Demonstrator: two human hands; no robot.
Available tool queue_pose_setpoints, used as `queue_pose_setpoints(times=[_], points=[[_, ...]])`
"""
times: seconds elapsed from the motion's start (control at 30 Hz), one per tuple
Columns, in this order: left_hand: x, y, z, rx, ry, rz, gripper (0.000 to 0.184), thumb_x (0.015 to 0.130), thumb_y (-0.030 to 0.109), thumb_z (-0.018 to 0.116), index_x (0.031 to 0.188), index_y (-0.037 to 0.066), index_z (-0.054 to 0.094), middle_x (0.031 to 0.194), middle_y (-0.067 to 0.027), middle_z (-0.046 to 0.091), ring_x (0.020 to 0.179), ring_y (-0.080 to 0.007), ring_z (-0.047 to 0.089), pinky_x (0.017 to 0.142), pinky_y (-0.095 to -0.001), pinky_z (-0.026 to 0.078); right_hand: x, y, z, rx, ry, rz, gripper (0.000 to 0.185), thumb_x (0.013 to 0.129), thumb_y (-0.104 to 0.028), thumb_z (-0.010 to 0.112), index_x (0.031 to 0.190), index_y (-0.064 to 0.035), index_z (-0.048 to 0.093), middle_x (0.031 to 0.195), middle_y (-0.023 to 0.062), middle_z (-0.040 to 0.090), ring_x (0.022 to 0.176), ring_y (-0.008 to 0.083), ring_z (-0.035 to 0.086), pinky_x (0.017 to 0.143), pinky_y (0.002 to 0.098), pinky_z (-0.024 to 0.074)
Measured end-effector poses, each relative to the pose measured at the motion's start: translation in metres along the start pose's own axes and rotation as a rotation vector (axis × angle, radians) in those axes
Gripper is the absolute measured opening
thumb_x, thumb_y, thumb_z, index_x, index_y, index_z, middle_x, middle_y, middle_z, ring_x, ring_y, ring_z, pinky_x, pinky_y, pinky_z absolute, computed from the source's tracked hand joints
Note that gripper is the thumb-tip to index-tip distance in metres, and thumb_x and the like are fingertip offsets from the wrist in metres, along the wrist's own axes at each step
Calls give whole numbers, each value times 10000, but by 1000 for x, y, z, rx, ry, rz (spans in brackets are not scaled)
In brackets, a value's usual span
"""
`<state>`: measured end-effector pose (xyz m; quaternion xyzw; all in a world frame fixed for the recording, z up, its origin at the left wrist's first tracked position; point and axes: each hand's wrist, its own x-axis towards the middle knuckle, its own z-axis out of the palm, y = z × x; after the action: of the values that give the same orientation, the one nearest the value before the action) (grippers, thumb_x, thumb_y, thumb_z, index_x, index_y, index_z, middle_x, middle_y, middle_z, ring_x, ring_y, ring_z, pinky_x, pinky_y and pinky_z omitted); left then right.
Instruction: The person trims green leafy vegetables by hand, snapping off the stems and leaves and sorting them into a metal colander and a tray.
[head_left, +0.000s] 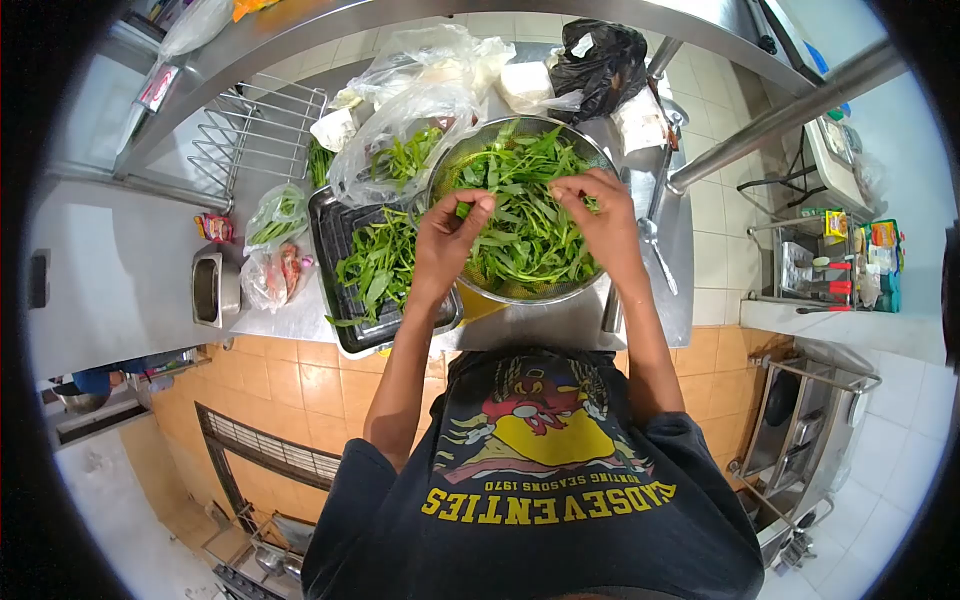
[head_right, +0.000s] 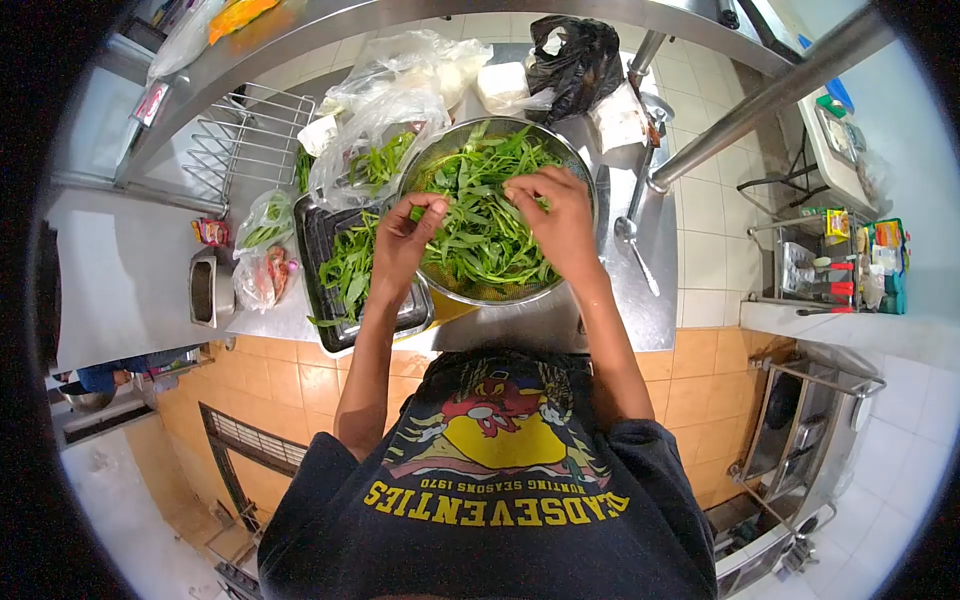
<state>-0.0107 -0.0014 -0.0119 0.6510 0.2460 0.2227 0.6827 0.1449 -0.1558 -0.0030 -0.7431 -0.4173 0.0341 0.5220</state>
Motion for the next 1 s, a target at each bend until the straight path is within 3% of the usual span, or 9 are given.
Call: queue_pose_setpoints(times=[0.07, 0.17, 0.27, 0.43, 0.53, 0.63, 0.73, 0.83, 1.0], points=[[1, 6, 3, 11, 9, -3, 178, 955, 177, 663, 1069, 40, 668, 882, 37, 657, 723, -34, 494, 639, -201, 399, 0, -4, -4, 292, -60, 236, 136, 876, -94, 714, 995, -30, 733, 848, 40, 681, 824, 117, 609, 770, 273, 468], [3, 4, 16, -28, -39, 38, 199, 976, 192, 632, 1100, 37, 628, 928, 16, 656, 762, -55, 512, 678, -213, 421, -1, -11, -5, 723, -133, 510, 160, 892, -114, 707, 1012, -12, 733, 963, 50, 708, 923, 109, 613, 864, 261, 457], [2, -3, 29, -47, -94, 50, 205, 993, 207, 603, 1105, 35, 593, 965, 4, 636, 786, -65, 510, 700, -224, 429, -4, -9, 3, 764, -140, 511, 161, 888, -104, 711, 1004, 5, 731, 994, 59, 710, 923, 103, 617, 864, 253, 458], [3, -10, 36, -7, -98, 60, 237, 993, 220, 604, 1128, 26, 600, 946, -2, 615, 753, -68, 497, 695, -223, 429, -9, -2, 15, 711, -126, 432, 177, 885, -120, 728, 1007, 8, 735, 908, 26, 666, 840, 95, 598, 778, 230, 465], [-1, 3, 34, 128, -110, -68, 275, 982, 230, 622, 1146, 11, 645, 920, -16, 657, 765, -74, 544, 717, -228, 451, -10, 0, 16, 688, -119, 430, 179, 884, -127, 731, 1003, 7, 738, 883, 21, 650, 829, 96, 593, 770, 225, 464], [-2, -7, 34, 120, -101, 51, 285, 971, 234, 639, 1132, 4, 685, 909, -39, 694, 802, -90, 593, 759, -247, 478, -10, 0, 16, 652, -123, 410, 172, 886, -133, 729, 1002, -7, 745, 871, 18, 645, 826, 96, 591, 763, 229, 465], [2, -12, 28, 161, -57, 10, 274, 958, 226, 656, 1113, 4, 701, 931, -53, 707, 854, -102, 613, 794, -262, 486, -9, -4, 13, 574, -103, 386, 158, 889, -134, 721, 998, -24, 752, 875, 26, 655, 827, 98, 592, 761, 239, 467], [2, -9, 26, 110, -63, 27, 279, 937, 220, 683, 1093, -10, 704, 933, -69, 704, 855, -120, 618, 797, -264, 483, -7, -5, 11, 497, -85, 354, 154, 890, -135, 713, 1002, -37, 756, 872, 38, 673, 825, 107, 597, 761, 256, 469], [-2, -7, 29, 290, -64, 132, 294, 902, 203, 719, 1076, -33, 700, 902, -114, 692, 804, -159, 616, 750, -290, 486, -5, -6, 12, 326, -89, 216, 161, 886, -130, 707, 1014, -45, 756, 883, 60, 705, 834, 134, 612, 770, 273, 470]])
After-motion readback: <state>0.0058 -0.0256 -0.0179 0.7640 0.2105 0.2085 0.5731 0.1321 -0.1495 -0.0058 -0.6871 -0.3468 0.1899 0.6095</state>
